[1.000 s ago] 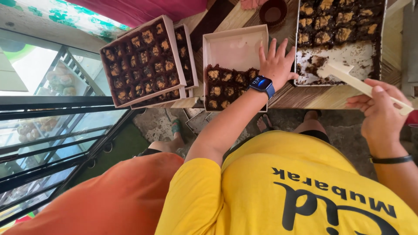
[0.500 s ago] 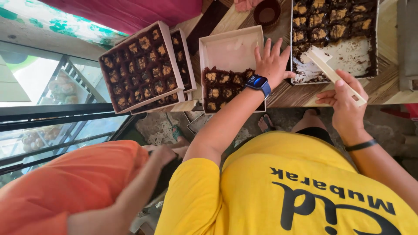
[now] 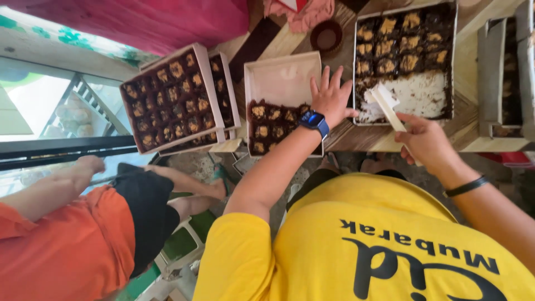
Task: The person transfers small baked goods from a tray into a cardboard box using a spatula and their hand, one at a time.
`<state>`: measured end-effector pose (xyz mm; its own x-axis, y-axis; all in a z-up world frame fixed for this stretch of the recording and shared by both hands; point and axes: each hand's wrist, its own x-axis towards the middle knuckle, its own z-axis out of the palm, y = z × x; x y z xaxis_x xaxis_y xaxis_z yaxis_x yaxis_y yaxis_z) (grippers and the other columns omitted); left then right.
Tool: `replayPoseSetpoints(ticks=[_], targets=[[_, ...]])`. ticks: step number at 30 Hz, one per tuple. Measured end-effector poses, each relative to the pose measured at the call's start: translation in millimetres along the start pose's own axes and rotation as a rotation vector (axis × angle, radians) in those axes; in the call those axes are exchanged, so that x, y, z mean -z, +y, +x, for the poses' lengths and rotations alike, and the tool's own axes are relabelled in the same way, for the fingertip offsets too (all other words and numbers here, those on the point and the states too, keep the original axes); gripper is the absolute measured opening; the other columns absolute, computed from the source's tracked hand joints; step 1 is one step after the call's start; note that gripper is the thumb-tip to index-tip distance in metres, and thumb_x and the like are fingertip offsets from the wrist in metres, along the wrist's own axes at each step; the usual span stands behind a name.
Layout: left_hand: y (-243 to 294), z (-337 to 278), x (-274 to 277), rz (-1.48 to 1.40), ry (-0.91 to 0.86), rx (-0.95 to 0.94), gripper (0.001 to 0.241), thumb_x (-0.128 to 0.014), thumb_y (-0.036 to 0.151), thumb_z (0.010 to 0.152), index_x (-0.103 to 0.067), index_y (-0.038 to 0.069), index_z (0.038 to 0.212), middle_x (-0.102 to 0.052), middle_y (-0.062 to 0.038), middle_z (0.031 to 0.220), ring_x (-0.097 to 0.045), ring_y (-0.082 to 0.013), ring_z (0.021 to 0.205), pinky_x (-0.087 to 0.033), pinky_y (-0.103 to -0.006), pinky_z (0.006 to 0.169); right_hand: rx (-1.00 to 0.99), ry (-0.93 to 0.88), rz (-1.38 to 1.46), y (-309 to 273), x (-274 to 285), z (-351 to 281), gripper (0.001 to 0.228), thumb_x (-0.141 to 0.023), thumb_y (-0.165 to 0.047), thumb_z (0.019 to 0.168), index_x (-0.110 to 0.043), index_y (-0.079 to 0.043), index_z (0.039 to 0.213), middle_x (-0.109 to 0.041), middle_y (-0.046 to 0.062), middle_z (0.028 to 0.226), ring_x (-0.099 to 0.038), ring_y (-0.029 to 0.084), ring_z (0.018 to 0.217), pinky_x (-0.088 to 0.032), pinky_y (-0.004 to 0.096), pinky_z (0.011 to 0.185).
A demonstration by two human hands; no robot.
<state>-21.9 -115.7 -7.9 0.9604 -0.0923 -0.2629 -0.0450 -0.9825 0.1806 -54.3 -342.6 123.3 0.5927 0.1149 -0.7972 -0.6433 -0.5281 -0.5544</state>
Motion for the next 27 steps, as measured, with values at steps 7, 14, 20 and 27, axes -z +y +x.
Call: replayPoseSetpoints(ticks=[7,14,20,27], targets=[[-15,5,-44,-0.054,0.118,-0.119,0.089,-0.093,0.057,0.075,-0.051,0.015,0.141,-0.023,-0.019,0.162,-0.015,-0.0480,0.154,-0.014,-0.0757,0.119,0.272,0.150,0.409,70,-60,81,0.047,-0.058,-0.011,0.102,-0.050,-0.001,0.148,-0.055,0.018,0.068,-0.048,0.024,0.033,-0.033,0.037,0.015],[-12,8,-7,-0.008,0.036,-0.067,0.091,-0.088,0.070,0.067,-0.058,0.019,0.137,-0.035,-0.011,0.163,-0.023,-0.0421,0.154,-0.020,-0.0696,0.121,-0.116,0.045,0.516,13,-50,27,0.046,-0.054,-0.015,0.105,-0.057,-0.019,0.150,-0.058,0.007,0.092,-0.049,0.015,0.061,-0.039,0.023,0.045],[-16,52,30,0.152,0.006,-0.188,0.136,-0.095,0.096,0.062,-0.025,0.033,0.160,-0.019,-0.012,0.169,-0.018,-0.0423,0.155,-0.016,-0.0698,0.122,0.041,-0.071,0.624,37,-46,44,0.049,-0.049,-0.013,0.104,-0.053,-0.009,0.152,-0.046,0.010,0.073,-0.035,0.017,0.045,-0.023,0.031,0.039],[-21,79,22,0.096,0.042,-0.316,0.097,-0.088,0.087,0.061,-0.060,0.034,0.137,-0.028,-0.008,0.161,-0.017,-0.0439,0.152,-0.018,-0.0739,0.120,0.034,0.124,0.514,16,-70,32,0.048,-0.052,-0.011,0.105,-0.054,-0.012,0.152,-0.048,0.007,0.069,-0.037,0.017,0.044,-0.026,0.030,0.036]])
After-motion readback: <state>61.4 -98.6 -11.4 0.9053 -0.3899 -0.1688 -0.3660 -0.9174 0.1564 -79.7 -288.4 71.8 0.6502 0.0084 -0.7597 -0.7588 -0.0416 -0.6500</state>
